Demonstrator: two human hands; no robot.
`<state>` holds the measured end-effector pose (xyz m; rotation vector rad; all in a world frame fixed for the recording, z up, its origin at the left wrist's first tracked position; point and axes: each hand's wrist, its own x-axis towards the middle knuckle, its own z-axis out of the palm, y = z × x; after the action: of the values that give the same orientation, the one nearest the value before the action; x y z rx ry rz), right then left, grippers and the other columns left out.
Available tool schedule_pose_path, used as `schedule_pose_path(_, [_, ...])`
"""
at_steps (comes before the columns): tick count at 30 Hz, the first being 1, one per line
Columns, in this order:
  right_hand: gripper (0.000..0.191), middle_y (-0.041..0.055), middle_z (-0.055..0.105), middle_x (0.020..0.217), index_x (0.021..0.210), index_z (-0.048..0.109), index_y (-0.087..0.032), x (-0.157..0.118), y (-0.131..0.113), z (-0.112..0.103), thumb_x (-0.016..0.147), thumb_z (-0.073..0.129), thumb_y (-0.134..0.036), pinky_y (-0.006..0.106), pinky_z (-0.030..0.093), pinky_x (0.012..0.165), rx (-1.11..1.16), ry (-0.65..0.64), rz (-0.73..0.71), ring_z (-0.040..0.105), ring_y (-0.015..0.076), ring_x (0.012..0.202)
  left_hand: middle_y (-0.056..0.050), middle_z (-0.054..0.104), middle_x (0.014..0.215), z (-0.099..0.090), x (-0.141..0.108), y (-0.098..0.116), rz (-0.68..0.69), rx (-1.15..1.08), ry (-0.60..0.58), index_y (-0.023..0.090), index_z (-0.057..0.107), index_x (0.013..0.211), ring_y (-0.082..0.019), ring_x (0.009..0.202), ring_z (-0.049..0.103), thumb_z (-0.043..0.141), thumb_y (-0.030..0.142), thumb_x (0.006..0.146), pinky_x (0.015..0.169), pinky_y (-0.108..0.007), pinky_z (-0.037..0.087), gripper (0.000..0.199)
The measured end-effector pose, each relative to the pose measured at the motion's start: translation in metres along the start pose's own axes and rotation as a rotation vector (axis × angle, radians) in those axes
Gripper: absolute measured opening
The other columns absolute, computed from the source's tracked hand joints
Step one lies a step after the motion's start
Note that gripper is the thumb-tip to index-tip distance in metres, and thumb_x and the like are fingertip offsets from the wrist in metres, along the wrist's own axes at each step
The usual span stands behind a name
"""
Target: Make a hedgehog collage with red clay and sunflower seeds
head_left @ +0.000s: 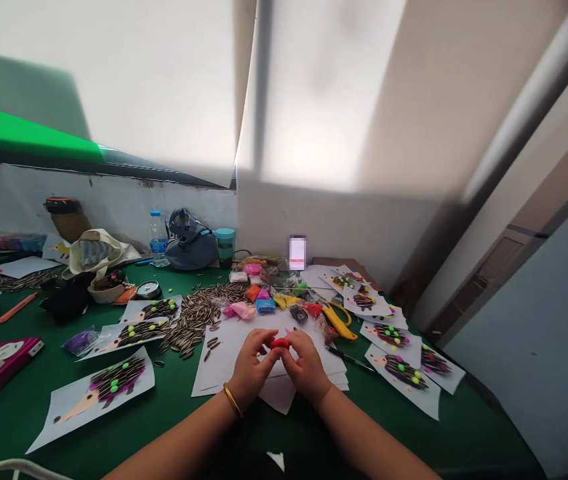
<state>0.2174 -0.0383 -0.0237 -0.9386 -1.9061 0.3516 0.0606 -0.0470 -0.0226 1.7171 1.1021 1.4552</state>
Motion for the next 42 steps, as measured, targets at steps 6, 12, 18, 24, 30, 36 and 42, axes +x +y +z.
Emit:
schedule_pose_path(6, [0.017,0.0023,0.062,0.078,0.079,0.064,-0.022,0.001,0.0,0.0,0.089,0.053,-0.031,0.036,0.044,0.085,-0.002,0.002,0.024,0.057,0.0195,0.082,-0.005,0.065,0.079,0.0,0.002,0.002,-0.03,-0.021,-0.022,0.021,0.074,0.084,-0.019,0.075,0.058,0.062,0.04,0.085,0.069,-0.03,0.048,0.022])
schedule_pose_path(12, [0.013,0.0025,0.066,0.088,0.091,0.067,-0.023,0.003,-0.002,-0.005,0.089,0.055,-0.029,0.038,0.041,0.092,0.049,-0.025,0.006,0.058,0.0198,0.09,-0.005,0.067,0.09,0.001,-0.001,-0.001,-0.046,-0.052,-0.012,0.023,0.069,0.108,-0.019,0.082,0.061,0.058,0.039,0.088,0.076,-0.033,0.05,0.028])
schedule_pose_path(18, [0.012,0.0025,0.062,0.078,0.081,0.066,-0.021,0.0,-0.002,-0.004,0.084,0.054,-0.02,0.036,0.041,0.083,-0.001,-0.022,-0.001,0.055,0.0194,0.081,-0.007,0.064,0.093,-0.002,-0.004,0.005,0.096,0.092,-0.057,0.023,0.07,0.106,-0.019,0.085,0.058,0.061,0.036,0.087,0.073,-0.031,0.048,0.025])
schedule_pose_path(24, [0.011,0.003,0.065,0.087,0.09,0.066,-0.022,0.0,-0.004,-0.002,0.087,0.059,-0.029,0.036,0.039,0.087,0.072,-0.067,-0.009,0.056,0.0199,0.088,-0.003,0.064,0.077,-0.004,-0.001,0.005,0.009,-0.043,0.008,0.019,0.069,0.081,-0.016,0.071,0.058,0.062,0.038,0.085,0.067,-0.029,0.048,0.021])
schedule_pose_path(30, [0.019,0.0018,0.061,0.075,0.077,0.064,-0.021,0.001,-0.002,-0.001,0.091,0.051,-0.026,0.035,0.04,0.083,0.047,-0.058,0.018,0.055,0.0181,0.078,-0.005,0.065,0.086,-0.005,0.001,-0.003,0.022,-0.016,-0.007,0.021,0.07,0.104,-0.018,0.078,0.061,0.062,0.041,0.084,0.069,-0.03,0.05,0.029])
schedule_pose_path(36, [0.016,0.0025,0.062,0.081,0.085,0.065,-0.022,0.001,-0.002,-0.001,0.088,0.057,-0.035,0.035,0.04,0.083,0.094,-0.112,0.017,0.055,0.0196,0.083,-0.003,0.063,0.077,-0.004,0.001,0.0,-0.08,-0.094,0.011,0.018,0.068,0.081,-0.015,0.069,0.059,0.063,0.041,0.083,0.067,-0.029,0.05,0.024])
schedule_pose_path(42, [0.013,0.0014,0.063,0.079,0.084,0.065,-0.022,0.0,0.001,0.003,0.089,0.054,-0.025,0.034,0.041,0.083,0.093,-0.084,0.058,0.055,0.0178,0.079,-0.007,0.064,0.093,-0.003,-0.001,0.001,-0.026,-0.057,-0.042,0.019,0.067,0.108,-0.018,0.079,0.06,0.059,0.042,0.086,0.071,-0.031,0.05,0.033])
